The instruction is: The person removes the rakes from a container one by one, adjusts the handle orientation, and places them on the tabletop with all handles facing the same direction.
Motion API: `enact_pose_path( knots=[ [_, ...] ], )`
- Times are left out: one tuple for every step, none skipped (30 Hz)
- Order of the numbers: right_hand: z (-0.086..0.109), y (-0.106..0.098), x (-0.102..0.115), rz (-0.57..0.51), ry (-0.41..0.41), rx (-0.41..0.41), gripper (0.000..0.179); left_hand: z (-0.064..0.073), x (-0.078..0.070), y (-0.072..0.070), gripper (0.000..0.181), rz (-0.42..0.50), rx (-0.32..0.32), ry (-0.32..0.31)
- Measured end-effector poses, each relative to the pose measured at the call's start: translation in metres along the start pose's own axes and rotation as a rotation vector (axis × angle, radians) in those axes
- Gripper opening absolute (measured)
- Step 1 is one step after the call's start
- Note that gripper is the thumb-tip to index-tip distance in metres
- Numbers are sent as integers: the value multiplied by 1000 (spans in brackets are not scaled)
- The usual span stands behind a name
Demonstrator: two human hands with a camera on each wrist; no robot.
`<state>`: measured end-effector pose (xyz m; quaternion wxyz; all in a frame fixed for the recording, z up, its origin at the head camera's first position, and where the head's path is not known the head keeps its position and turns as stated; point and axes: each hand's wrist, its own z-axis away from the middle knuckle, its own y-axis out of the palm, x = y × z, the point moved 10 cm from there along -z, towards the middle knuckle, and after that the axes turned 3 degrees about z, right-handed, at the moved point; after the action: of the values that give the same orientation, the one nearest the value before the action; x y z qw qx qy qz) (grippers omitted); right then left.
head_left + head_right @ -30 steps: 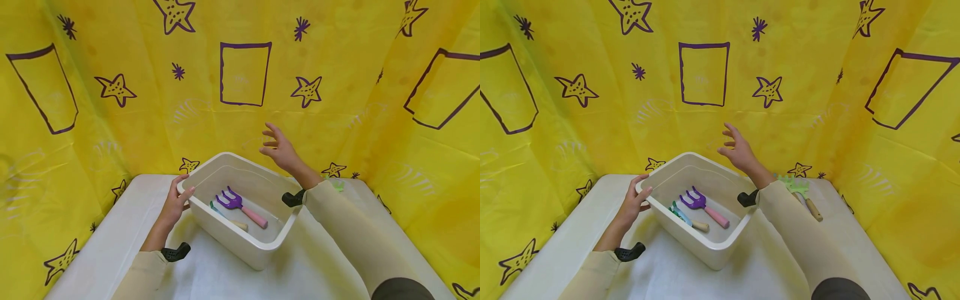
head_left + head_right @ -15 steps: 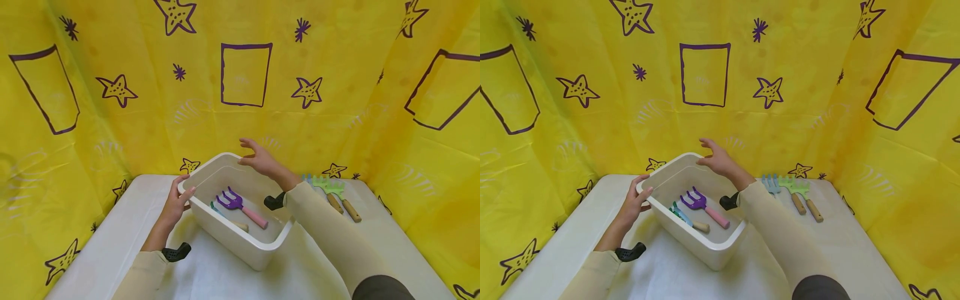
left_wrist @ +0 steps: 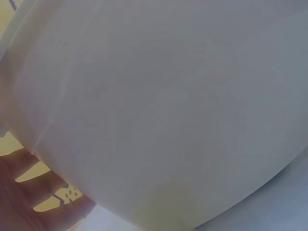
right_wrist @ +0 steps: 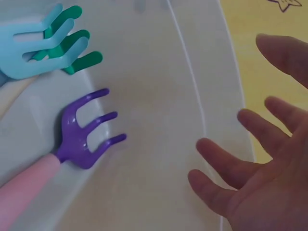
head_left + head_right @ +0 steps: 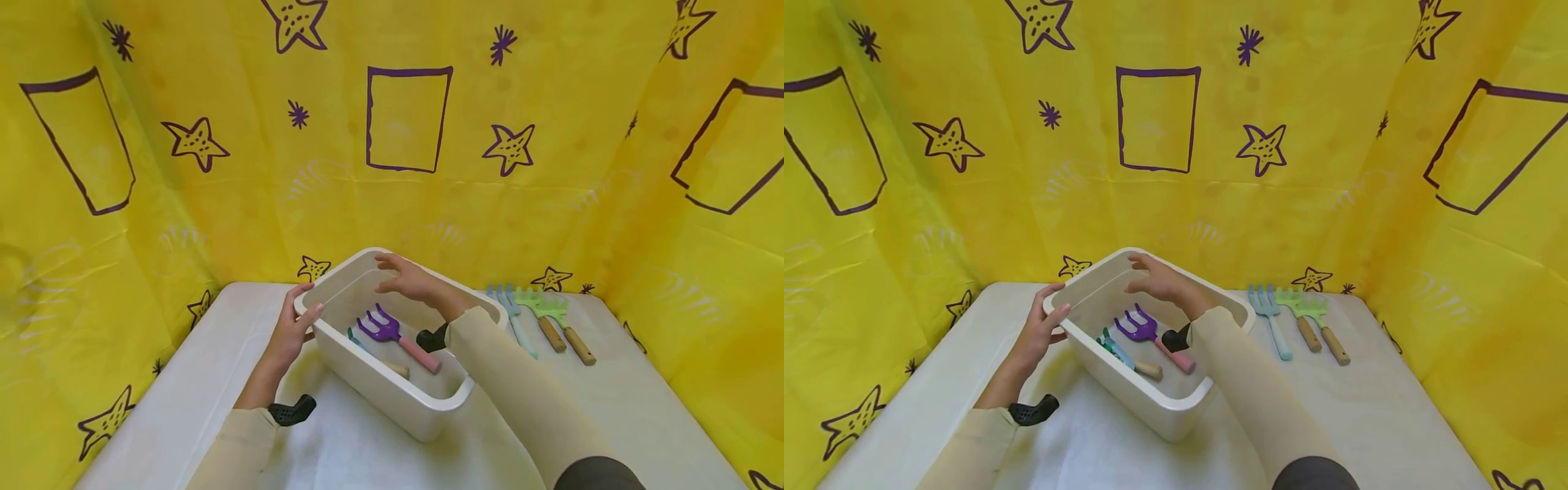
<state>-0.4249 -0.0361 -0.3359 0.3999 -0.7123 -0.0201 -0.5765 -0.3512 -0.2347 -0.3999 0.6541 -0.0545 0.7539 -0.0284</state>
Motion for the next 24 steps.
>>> enact_pose_path(
  knots=[
    [1, 3, -3, 11, 10, 22, 68, 0, -1, 0, 58, 3, -2, 2],
    [1, 5, -5, 31, 15, 42, 67, 0, -1, 0, 59, 5, -3, 5],
    [2, 7, -7, 51, 19, 62, 67, 1, -2, 0, 59, 5, -4, 6],
    [3, 10, -9, 70, 24, 82, 66, 1, -2, 0, 59, 7, -4, 5],
    [4, 13, -10, 88, 28, 105, 65, 1, -3, 1, 59, 13, -3, 6],
    [5, 16, -12, 108, 33, 128, 64, 1, -3, 1, 59, 16, -2, 5],
    [6, 19, -15, 123, 42, 152, 63, 2, -3, 1, 59, 18, -1, 3],
    [7, 22, -17, 141, 51, 176, 62, 2, -4, 2, 59, 24, 0, 1],
    [8, 25, -20, 145, 68, 201, 61, 2, -4, 2, 58, 31, 2, 2],
    [9, 27, -23, 148, 77, 220, 59, 2, -4, 2, 58, 33, 2, 1],
    [9, 29, -25, 150, 88, 238, 57, 2, -4, 2, 58, 31, 2, 1],
    [10, 32, -28, 150, 105, 257, 56, 3, -3, 2, 59, 32, 1, 0],
    [10, 35, -31, 142, 120, 276, 55, 3, -3, 2, 59, 32, 2, 1],
    [10, 38, -33, 137, 136, 292, 54, 3, -2, 2, 59, 36, 3, 3],
    [11, 40, -35, 131, 154, 305, 53, 3, -1, 2, 60, 35, 4, 3],
    [12, 42, -38, 134, 173, 316, 53, 3, 0, 1, 60, 32, 4, 2],
    [13, 43, -41, 148, 197, 328, 53, 3, 0, 1, 60, 31, 7, 2],
    [15, 45, -44, 156, 222, 343, 54, 3, -1, 2, 60, 32, 7, 4],
    [17, 46, -47, 163, 246, 356, 54, 3, -1, 2, 60, 28, 7, 5],
    [19, 47, -49, 178, 271, 366, 55, 3, -2, 2, 60, 26, 6, 6],
    [22, 48, -52, 196, 296, 378, 57, 3, -2, 1, 60, 21, 5, 6],
    [24, 49, -55, 210, 323, 387, 58, 3, -3, 1, 59, 18, 3, 7],
    [26, 50, -57, 225, 345, 399, 60, 2, -3, 2, 60, 17, 4, 12],
    [29, 51, -60, 230, 371, 413, 61, 2, -3, 2, 59, 16, 2, 12]
  ],
)
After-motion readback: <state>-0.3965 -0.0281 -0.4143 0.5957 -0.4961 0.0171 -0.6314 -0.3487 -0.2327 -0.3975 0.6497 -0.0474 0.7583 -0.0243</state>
